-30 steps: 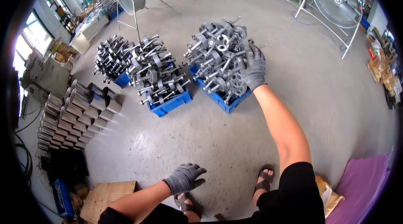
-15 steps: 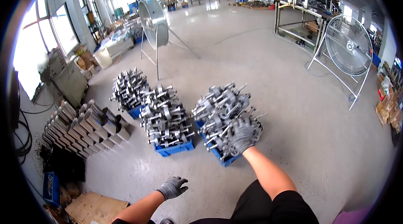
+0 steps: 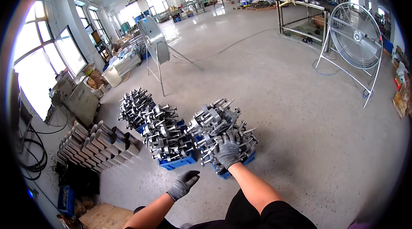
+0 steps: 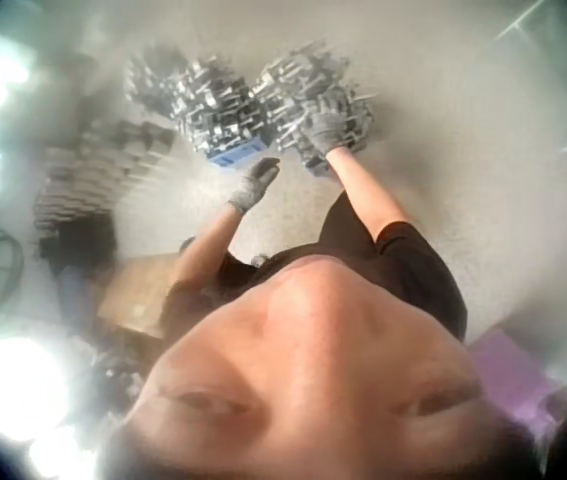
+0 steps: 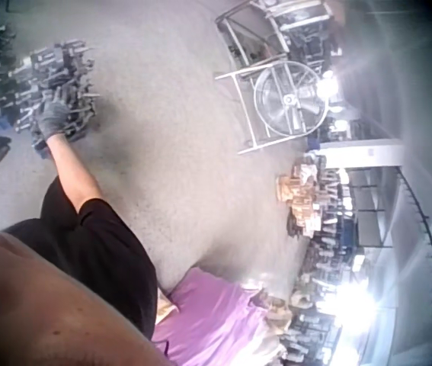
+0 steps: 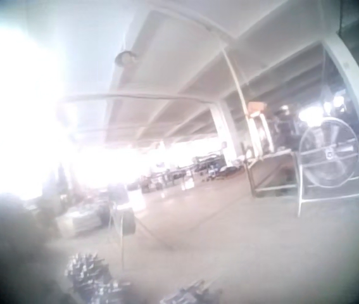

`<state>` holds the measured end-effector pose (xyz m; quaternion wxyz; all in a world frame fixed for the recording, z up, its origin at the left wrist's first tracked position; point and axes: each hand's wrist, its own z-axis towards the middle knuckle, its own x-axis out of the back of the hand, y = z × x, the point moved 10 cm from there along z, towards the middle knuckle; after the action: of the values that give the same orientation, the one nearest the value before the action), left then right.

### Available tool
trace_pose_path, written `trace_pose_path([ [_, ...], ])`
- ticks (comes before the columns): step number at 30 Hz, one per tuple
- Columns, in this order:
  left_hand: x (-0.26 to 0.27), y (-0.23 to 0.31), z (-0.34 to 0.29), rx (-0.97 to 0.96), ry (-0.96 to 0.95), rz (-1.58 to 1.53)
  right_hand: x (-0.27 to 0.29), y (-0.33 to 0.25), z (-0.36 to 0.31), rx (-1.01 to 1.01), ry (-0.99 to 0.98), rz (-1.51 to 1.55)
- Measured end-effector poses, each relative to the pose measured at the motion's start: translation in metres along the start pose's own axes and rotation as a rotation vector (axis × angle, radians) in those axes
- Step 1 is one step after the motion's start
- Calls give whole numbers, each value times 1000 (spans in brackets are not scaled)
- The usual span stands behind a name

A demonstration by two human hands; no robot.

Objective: The person picks up cardboard pieces from the floor and moves them aside, rearranges blue crates containing metal rotor assemblies, pulls a stack of cylindrical metal housings closer, and arranges the rotor assemblies inside a crate by hand.

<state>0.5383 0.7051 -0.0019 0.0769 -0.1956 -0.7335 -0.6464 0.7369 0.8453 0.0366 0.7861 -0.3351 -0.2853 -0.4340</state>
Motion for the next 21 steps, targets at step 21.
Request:
trace_pose_path([
  [21,-94,-245,168,348,298,-1607,-6,-51,14,112,0,-193],
])
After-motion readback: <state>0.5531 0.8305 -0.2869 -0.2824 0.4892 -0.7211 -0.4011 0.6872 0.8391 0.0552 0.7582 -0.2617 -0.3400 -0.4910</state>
